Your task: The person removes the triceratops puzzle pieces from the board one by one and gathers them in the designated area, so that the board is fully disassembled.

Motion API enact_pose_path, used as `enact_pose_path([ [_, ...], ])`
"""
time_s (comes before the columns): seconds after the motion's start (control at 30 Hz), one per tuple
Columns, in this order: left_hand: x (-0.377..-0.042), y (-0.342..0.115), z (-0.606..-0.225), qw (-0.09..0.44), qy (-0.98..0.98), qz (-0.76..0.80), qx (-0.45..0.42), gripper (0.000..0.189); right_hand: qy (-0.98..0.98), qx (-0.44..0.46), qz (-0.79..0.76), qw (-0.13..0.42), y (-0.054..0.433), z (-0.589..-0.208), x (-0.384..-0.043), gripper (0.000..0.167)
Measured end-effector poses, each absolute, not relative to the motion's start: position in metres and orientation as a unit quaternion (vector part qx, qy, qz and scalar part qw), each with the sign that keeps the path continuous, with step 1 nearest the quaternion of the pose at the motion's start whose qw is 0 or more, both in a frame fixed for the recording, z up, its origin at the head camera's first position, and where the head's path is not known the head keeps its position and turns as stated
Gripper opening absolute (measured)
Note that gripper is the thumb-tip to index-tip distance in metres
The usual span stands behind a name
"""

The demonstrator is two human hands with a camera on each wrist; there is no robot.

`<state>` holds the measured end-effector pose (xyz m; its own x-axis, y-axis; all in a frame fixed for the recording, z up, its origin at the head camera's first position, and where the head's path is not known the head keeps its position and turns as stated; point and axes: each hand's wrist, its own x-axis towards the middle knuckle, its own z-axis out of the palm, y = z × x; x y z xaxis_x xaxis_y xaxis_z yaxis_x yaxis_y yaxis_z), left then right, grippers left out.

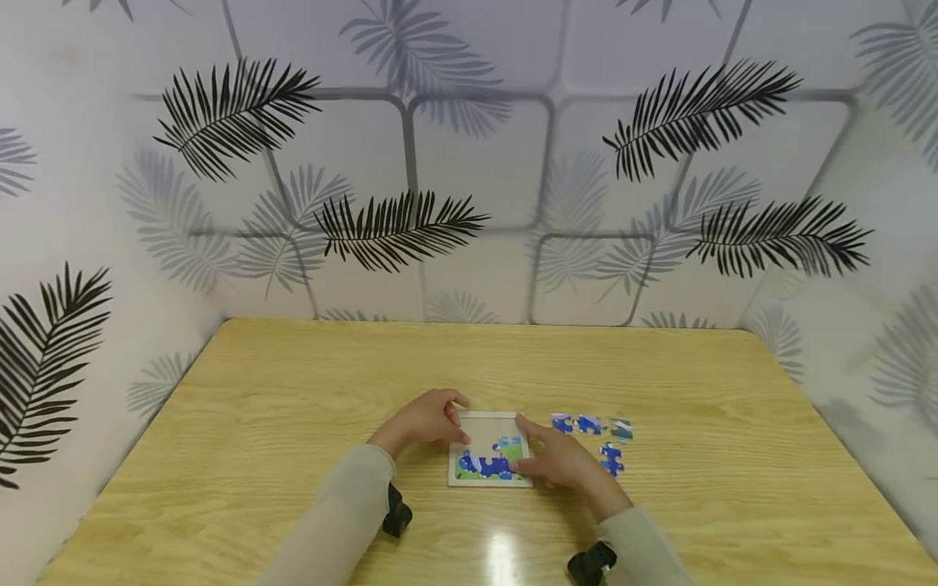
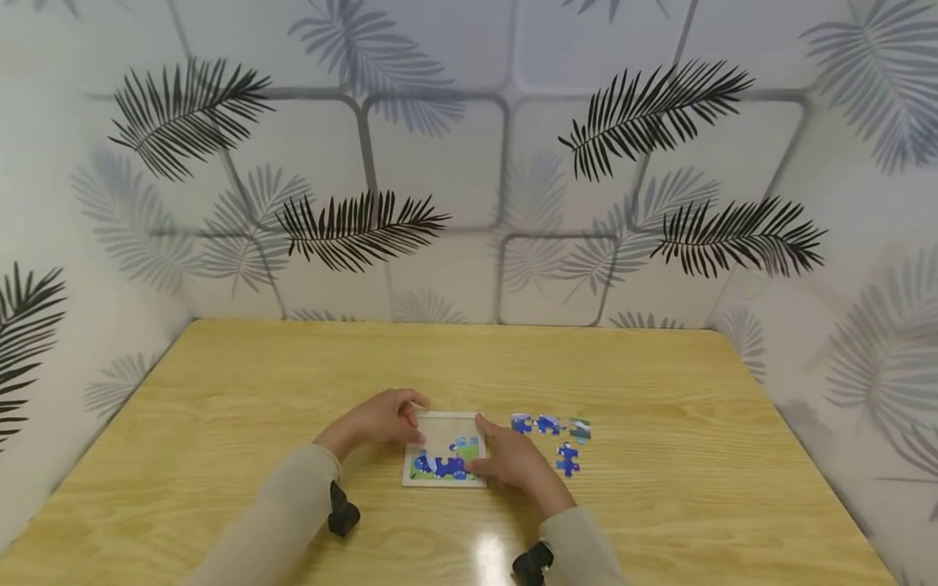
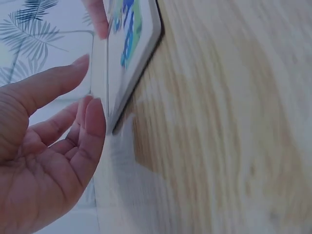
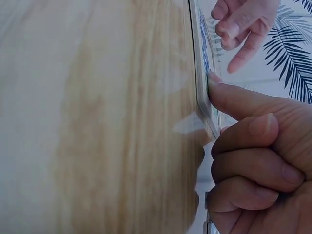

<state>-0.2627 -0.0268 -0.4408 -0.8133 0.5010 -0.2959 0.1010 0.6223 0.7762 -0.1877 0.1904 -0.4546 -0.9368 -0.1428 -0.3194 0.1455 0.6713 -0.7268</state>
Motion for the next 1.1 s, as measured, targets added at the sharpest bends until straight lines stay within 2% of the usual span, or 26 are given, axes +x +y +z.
enact_pose_path([
  [0.23, -0.256, -0.01, -0.449, 0.257, 0.836, 0.453, 0.171, 0.029, 0.896, 0.002, -0.405, 0.18, 0.19, -0.455, -0.187, 0.075],
  [0.43, -0.249, 0.004, -0.455, 0.24, 0.844, 0.445, 0.181, 0.019, 0.896, 0.001, -0.406, 0.179, 0.19, -0.457, -0.187, 0.075],
  [0.73, -0.242, 0.017, -0.456, 0.198, 0.88, 0.393, 0.18, 0.019, 0.897, 0.018, -0.403, 0.18, 0.188, -0.454, -0.187, 0.075],
  [1.1, -0.24, 0.019, -0.452, 0.21, 0.867, 0.435, 0.126, 0.01, 0.892, 0.019, -0.411, 0.184, 0.188, -0.455, -0.188, 0.075],
])
